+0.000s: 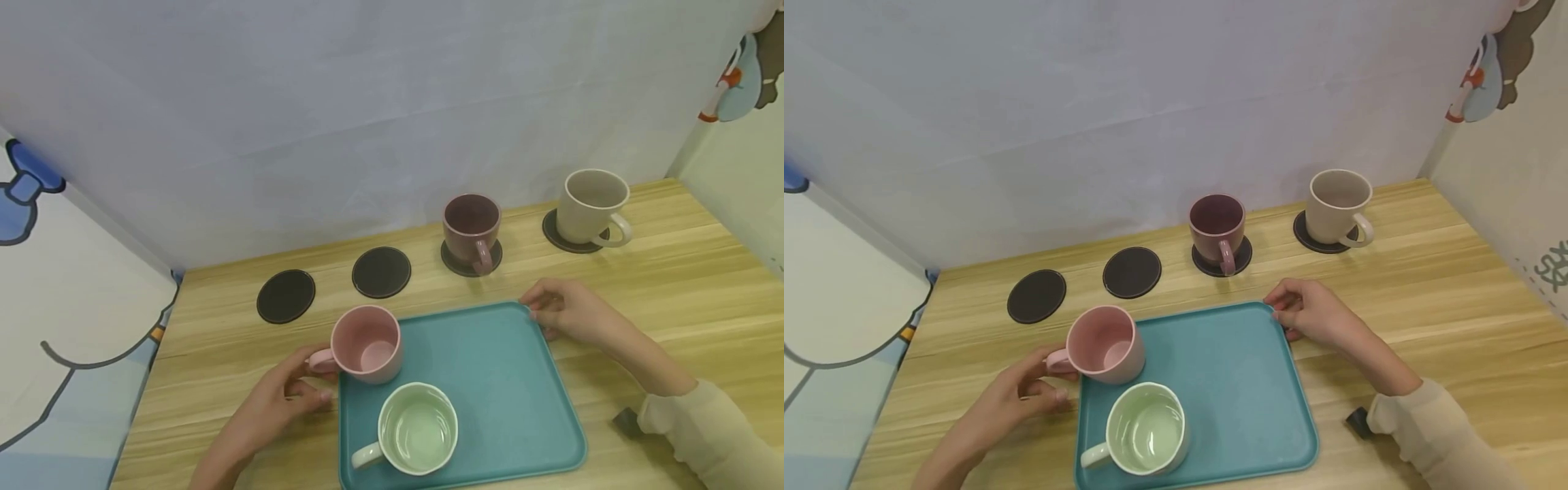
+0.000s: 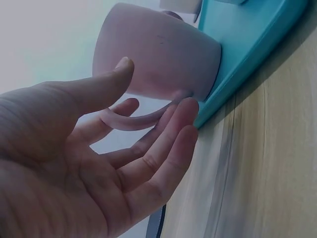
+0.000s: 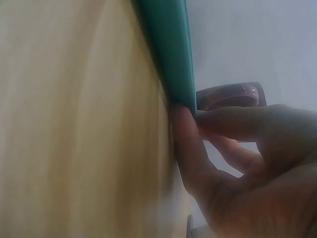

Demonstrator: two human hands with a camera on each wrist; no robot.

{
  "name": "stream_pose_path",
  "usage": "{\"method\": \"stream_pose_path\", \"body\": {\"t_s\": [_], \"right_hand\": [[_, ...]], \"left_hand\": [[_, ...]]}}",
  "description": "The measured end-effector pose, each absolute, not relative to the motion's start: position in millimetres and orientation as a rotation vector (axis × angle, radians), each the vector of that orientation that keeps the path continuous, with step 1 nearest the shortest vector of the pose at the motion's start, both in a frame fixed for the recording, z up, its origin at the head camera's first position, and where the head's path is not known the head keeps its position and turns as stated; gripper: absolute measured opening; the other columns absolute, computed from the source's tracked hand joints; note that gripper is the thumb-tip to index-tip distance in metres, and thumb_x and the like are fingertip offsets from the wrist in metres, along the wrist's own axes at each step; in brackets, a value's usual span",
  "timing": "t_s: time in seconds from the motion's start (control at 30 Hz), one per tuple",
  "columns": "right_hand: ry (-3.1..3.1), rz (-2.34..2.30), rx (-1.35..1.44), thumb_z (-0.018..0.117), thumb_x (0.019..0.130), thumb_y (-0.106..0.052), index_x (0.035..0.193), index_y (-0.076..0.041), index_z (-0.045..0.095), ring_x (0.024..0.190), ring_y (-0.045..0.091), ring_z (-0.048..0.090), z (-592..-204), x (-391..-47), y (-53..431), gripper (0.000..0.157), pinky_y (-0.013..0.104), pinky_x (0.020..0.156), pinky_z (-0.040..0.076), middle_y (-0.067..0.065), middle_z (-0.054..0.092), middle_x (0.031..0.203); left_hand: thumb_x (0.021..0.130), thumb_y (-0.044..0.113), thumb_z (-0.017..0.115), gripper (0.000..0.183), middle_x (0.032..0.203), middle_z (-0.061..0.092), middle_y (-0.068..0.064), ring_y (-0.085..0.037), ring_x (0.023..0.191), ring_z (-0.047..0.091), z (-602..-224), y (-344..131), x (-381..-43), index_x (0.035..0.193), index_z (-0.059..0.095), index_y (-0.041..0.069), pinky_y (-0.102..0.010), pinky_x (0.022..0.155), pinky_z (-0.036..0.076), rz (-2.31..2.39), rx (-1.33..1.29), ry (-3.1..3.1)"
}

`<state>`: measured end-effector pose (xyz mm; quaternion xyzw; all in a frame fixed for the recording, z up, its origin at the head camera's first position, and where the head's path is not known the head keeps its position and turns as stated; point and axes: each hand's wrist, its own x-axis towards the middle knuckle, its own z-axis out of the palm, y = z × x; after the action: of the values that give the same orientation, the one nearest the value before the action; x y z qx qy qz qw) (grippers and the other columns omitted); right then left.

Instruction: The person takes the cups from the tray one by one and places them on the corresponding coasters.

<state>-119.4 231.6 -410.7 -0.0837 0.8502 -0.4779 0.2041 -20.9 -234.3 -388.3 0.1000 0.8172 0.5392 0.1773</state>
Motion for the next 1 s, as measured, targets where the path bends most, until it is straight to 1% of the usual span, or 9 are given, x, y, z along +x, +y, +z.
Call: {"method": "stream_pose_path", "body": {"t_s": [0.13, 0.27, 0.37, 0.47, 0.53, 0.73, 0.8, 0.93, 1.0], "right_hand": [[2.377, -1.323, -0.227, 0.063, 0.101, -0.003, 0.126, 0.005, 0.063, 0.097, 0.019, 0.071, -411.5, -118.8, 231.8, 0.027, 0.031, 0.071, 0.066, 0.022, 0.066, 0.118], [2.377, -1.32, -0.226, 0.062, 0.101, -0.003, 0.127, 0.003, 0.063, 0.097, 0.02, 0.071, -411.1, -118.7, 231.4, 0.026, 0.032, 0.071, 0.066, 0.022, 0.066, 0.118], [2.376, -1.323, -0.224, 0.062, 0.101, -0.003, 0.126, 0.003, 0.063, 0.097, 0.02, 0.071, -411.1, -119.3, 231.2, 0.026, 0.032, 0.071, 0.067, 0.022, 0.066, 0.118], [2.375, -1.321, -0.221, 0.062, 0.102, -0.004, 0.126, 0.003, 0.063, 0.097, 0.019, 0.071, -411.6, -119.5, 231.2, 0.026, 0.032, 0.071, 0.067, 0.022, 0.066, 0.119], [2.374, -1.322, -0.224, 0.062, 0.102, -0.004, 0.126, 0.003, 0.063, 0.096, 0.019, 0.071, -412.0, -119.3, 231.6, 0.026, 0.032, 0.071, 0.066, 0.022, 0.066, 0.118], [2.38, -1.318, -0.228, 0.062, 0.102, -0.004, 0.126, 0.004, 0.063, 0.094, 0.018, 0.071, -412.0, -118.9, 231.6, 0.026, 0.032, 0.07, 0.066, 0.022, 0.066, 0.118], [2.382, -1.317, -0.226, 0.062, 0.102, -0.004, 0.126, 0.003, 0.063, 0.094, 0.018, 0.07, -411.6, -118.8, 231.3, 0.025, 0.031, 0.069, 0.066, 0.021, 0.066, 0.118], [2.385, -1.315, -0.225, 0.062, 0.102, -0.004, 0.126, 0.003, 0.063, 0.094, 0.018, 0.07, -411.8, -119.3, 230.9, 0.025, 0.031, 0.069, 0.066, 0.022, 0.066, 0.118], [2.385, -1.31, -0.228, 0.062, 0.102, -0.004, 0.126, 0.003, 0.062, 0.094, 0.018, 0.069, -412.2, -119.6, 231.3, 0.025, 0.032, 0.07, 0.066, 0.022, 0.065, 0.119]], "left_hand": [[0.101, 0.012, 0.068, 0.05, 0.13, 0.065, -0.032, -0.021, 0.093, 0.076, -386.8, -233.6, -21.8, 0.147, 0.051, 0.004, -0.033, 0.084, 0.065, 1.574, 0.265, 2.255], [0.11, 0.021, 0.054, 0.035, 0.132, 0.066, -0.032, -0.025, 0.092, 0.077, -383.1, -231.3, -25.4, 0.137, 0.055, 0.0, -0.034, 0.083, 0.066, 1.577, 0.206, 2.227], [0.113, 0.03, 0.046, 0.036, 0.132, 0.067, -0.029, -0.025, 0.092, 0.076, -380.4, -228.4, -29.6, 0.127, 0.058, -0.001, -0.034, 0.081, 0.065, 1.548, 0.141, 2.237], [0.113, 0.035, 0.045, 0.04, 0.13, 0.068, -0.028, -0.025, 0.094, 0.074, -378.4, -227.1, -34.0, 0.118, 0.058, -0.003, -0.034, 0.081, 0.064, 1.517, 0.095, 2.222], [0.113, 0.036, 0.044, 0.042, 0.129, 0.068, -0.027, -0.025, 0.096, 0.072, -376.6, -227.6, -37.4, 0.115, 0.058, -0.003, -0.035, 0.081, 0.064, 1.488, 0.102, 2.204], [0.113, 0.035, 0.046, 0.043, 0.124, 0.066, -0.027, -0.027, 0.102, 0.069, -373.8, -233.3, -45.6, 0.121, 0.062, -0.004, -0.038, 0.085, 0.065, 1.429, 0.186, 2.111], [0.113, 0.035, 0.046, 0.044, 0.118, 0.066, -0.024, -0.026, 0.103, 0.069, -373.4, -234.7, -47.0, 0.122, 0.063, -0.005, -0.039, 0.085, 0.066, 1.417, 0.203, 2.073], [0.113, 0.035, 0.045, 0.046, 0.114, 0.065, -0.017, -0.023, 0.105, 0.067, -372.0, -235.2, -47.8, 0.126, 0.063, -0.005, -0.042, 0.086, 0.066, 1.405, 0.242, 1.991], [0.113, 0.035, 0.045, 0.045, 0.111, 0.063, -0.015, -0.023, 0.104, 0.066, -371.7, -233.7, -47.8, 0.124, 0.064, -0.005, -0.042, 0.086, 0.065, 1.401, 0.261, 1.957]]}}
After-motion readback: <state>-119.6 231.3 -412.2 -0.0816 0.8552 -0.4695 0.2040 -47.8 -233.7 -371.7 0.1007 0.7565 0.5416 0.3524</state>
